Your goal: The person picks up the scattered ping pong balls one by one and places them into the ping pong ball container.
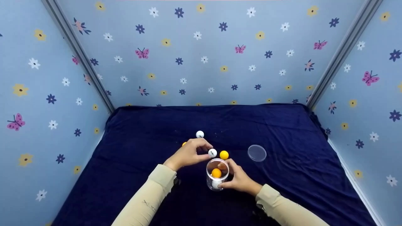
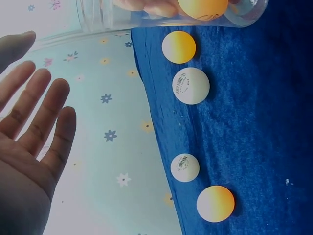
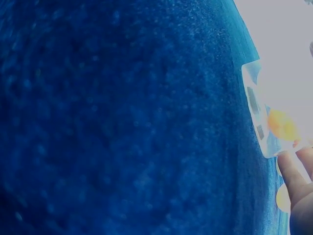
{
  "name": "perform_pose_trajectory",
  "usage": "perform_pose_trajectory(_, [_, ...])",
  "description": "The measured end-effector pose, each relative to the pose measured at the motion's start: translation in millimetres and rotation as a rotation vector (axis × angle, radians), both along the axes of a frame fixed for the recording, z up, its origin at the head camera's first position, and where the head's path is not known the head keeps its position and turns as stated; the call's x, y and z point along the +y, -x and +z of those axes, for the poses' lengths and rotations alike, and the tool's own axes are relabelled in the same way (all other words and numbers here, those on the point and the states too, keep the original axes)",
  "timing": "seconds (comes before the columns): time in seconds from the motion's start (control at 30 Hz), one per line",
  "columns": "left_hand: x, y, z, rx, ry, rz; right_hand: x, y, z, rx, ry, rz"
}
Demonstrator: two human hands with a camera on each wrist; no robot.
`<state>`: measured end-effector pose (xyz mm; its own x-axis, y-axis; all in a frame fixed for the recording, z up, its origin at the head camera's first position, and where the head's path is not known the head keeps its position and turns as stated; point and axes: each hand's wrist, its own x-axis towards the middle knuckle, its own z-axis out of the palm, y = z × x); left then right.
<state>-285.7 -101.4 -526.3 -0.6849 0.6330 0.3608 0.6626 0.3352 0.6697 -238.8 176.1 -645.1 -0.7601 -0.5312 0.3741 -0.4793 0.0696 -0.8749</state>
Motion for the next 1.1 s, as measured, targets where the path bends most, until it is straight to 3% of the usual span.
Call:
perform_pose_trajectory(0.3, [-8.1, 1.5, -3.1, 0.036, -0.019, 0.072, 0.2, -0.6, 2.0, -0.023, 0.006, 0.005])
perform_pose_trajectory(0.53, [-16.3, 5.0, -8.5, 0.000, -0.007, 0.107, -1.0, -1.5, 3.4, -0.036, -0.004, -0.002])
perform_pose_trajectory(0.8, [-25.8, 9.2, -15.0, 0.012, -0.005, 0.169, -0.3, -0.9, 2.8, -0.033, -0.009, -0.006])
perform_pose_trajectory(1.1, [-36.8, 13.7, -23.6, 0.039, -0.003, 0.201, -0.1, -1.8, 2.2, -0.053, 0.002, 0.000])
